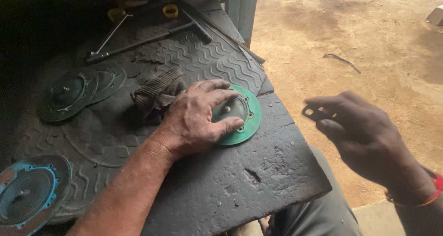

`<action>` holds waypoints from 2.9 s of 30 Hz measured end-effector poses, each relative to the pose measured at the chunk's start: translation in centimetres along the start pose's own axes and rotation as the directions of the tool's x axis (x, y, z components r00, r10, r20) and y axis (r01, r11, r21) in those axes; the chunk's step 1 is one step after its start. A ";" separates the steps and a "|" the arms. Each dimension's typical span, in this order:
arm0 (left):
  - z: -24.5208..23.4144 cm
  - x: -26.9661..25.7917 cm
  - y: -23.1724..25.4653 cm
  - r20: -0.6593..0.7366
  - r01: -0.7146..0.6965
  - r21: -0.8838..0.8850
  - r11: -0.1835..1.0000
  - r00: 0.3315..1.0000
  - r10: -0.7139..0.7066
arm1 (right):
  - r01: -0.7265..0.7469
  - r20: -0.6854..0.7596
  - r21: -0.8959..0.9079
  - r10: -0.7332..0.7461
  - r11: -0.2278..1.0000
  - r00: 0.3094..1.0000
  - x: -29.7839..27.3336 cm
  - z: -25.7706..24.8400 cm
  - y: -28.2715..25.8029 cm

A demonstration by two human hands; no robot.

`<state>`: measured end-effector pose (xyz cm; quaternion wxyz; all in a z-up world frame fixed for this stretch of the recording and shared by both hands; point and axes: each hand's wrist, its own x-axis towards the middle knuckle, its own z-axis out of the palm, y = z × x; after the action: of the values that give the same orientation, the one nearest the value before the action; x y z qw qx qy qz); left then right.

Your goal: The person uses a metal scraper to remove residue from the surface of a green circular mechanical part. They hold the part steady with one hand while scraping with the other, occasionally rotating the part to access different areas.

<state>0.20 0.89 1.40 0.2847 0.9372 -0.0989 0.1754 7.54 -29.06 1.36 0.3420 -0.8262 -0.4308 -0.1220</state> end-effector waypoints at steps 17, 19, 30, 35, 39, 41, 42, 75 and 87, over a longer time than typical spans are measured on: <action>0.0 -0.2 0.2 -0.218 0.021 0.103 0.994 0.976 0.002 | -0.031 -0.023 -0.119 0.029 0.992 0.999 1.2 2.5 -3.3; 0.0 -0.2 0.4 -0.238 0.000 0.152 0.988 0.970 0.037 | -0.025 -0.033 -0.134 0.021 0.991 0.999 1.2 2.5 -3.8; 0.5 0.0 -0.6 -0.135 -0.018 0.157 0.987 0.990 0.040 | -0.019 -0.090 -0.051 0.015 0.999 0.996 1.1 3.7 -5.9; 0.4 0.2 -0.3 -0.157 -0.017 0.183 0.983 0.986 0.046 | -0.025 -0.048 -0.028 0.024 0.999 0.999 1.1 3.3 -5.9; 0.0 -0.1 0.1 -0.176 -0.056 0.222 0.973 0.980 0.097 | -0.034 -0.068 -0.079 0.029 0.996 0.997 1.0 3.3 -6.0; -0.1 -0.1 0.2 -0.163 -0.062 0.224 0.973 0.982 0.100 | -0.029 -0.083 -0.090 0.021 0.996 0.996 0.9 3.4 -6.0; -0.1 -0.1 0.2 -0.156 -0.065 0.224 0.972 0.983 0.101 | -0.028 -0.087 -0.086 0.020 0.996 0.996 0.8 3.4 -6.0; -1.1 0.3 -0.6 -0.334 -0.113 0.431 0.895 0.901 0.275 | -0.030 -0.109 -0.047 0.025 0.998 0.994 0.8 3.6 -5.5; -0.9 -0.2 -1.4 -0.311 -0.126 0.332 0.935 0.921 0.235 | -0.020 -0.201 -0.033 0.013 0.999 0.980 0.4 3.8 -5.5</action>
<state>0.11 2.55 1.35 0.1315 0.9110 -0.1061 0.3761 3.05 -24.09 1.35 0.3703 -0.8191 -0.3849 -0.2092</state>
